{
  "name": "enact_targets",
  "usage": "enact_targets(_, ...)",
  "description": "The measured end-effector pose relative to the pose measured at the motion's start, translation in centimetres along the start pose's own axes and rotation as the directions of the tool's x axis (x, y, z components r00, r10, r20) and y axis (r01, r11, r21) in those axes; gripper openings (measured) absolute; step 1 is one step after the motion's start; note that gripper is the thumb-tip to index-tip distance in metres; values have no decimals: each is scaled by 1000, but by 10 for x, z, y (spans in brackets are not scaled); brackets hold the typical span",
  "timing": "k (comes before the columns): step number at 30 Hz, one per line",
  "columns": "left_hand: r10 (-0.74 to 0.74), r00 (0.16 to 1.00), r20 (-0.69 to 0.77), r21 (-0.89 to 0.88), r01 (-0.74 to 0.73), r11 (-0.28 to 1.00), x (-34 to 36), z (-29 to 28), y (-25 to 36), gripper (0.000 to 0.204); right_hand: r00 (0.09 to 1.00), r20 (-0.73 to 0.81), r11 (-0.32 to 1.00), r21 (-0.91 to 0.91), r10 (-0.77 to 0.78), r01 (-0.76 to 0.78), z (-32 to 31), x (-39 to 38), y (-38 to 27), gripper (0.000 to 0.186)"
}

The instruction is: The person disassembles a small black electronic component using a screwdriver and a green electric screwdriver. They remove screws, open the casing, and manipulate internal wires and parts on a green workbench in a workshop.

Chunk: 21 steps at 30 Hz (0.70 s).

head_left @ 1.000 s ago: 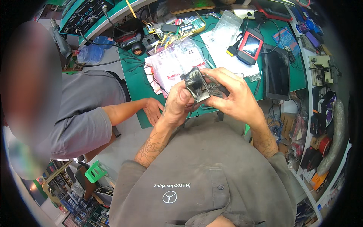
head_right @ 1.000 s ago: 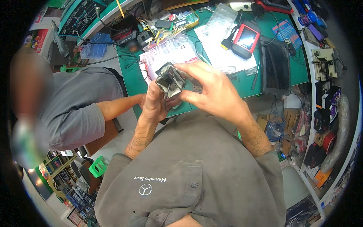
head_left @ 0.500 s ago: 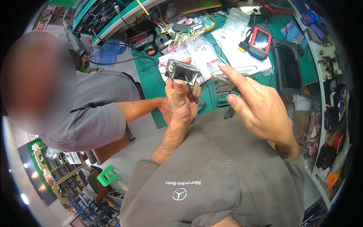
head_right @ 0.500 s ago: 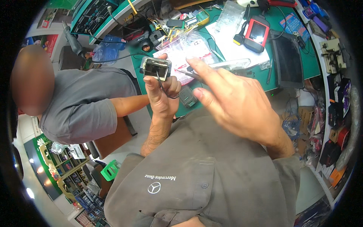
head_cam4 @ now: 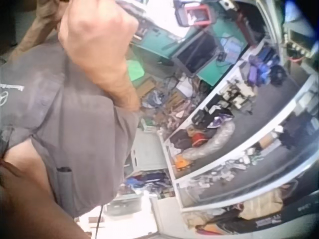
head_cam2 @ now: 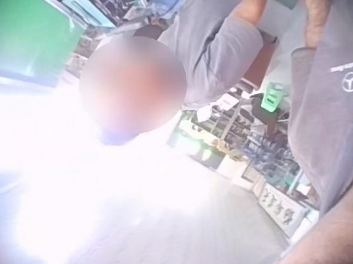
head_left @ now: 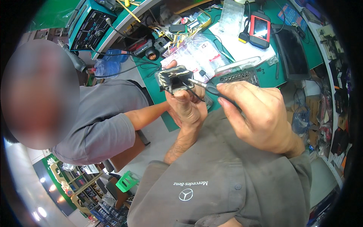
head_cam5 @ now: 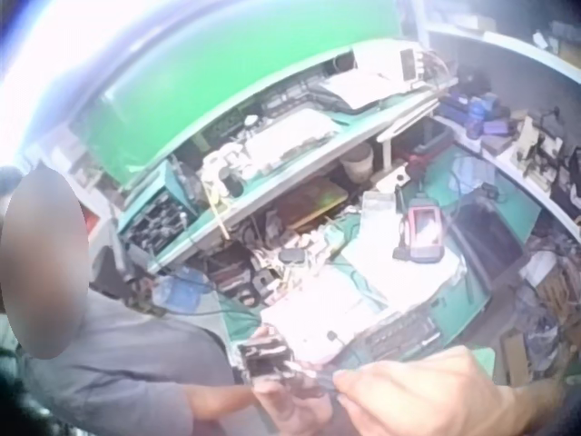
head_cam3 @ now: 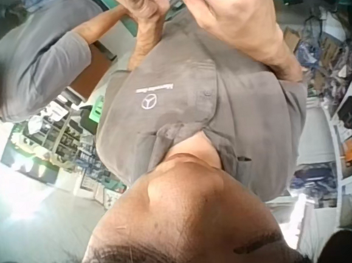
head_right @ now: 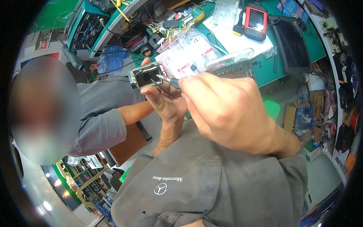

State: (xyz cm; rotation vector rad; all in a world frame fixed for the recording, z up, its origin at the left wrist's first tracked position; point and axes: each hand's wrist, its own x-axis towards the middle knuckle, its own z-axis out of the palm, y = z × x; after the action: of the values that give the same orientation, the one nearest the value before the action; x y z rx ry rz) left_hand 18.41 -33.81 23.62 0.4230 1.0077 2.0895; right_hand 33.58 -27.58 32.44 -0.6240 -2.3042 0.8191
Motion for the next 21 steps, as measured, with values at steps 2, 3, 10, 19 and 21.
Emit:
enact_targets(2,32,999,-16,32,-31,999,-1,1,0,106,1000,4,1000,-13,-6,6,1,0,-3,27)
enact_targets(3,49,999,-22,46,-48,998,0,2,0,107,1000,7,1000,-22,-5,5,1,1,-4,27)
enact_targets(10,74,997,-11,67,-73,995,0,0,-1,112,1000,-21,998,-59,-9,7,3,-1,-11,29)
enact_targets(19,79,992,96,249,-101,963,-1,-10,1,108,999,-51,998,-60,-6,3,7,-1,-12,29)
enact_targets(21,129,992,6,150,-129,980,1,-2,-2,108,997,-67,997,-75,-24,19,8,-2,-11,30)
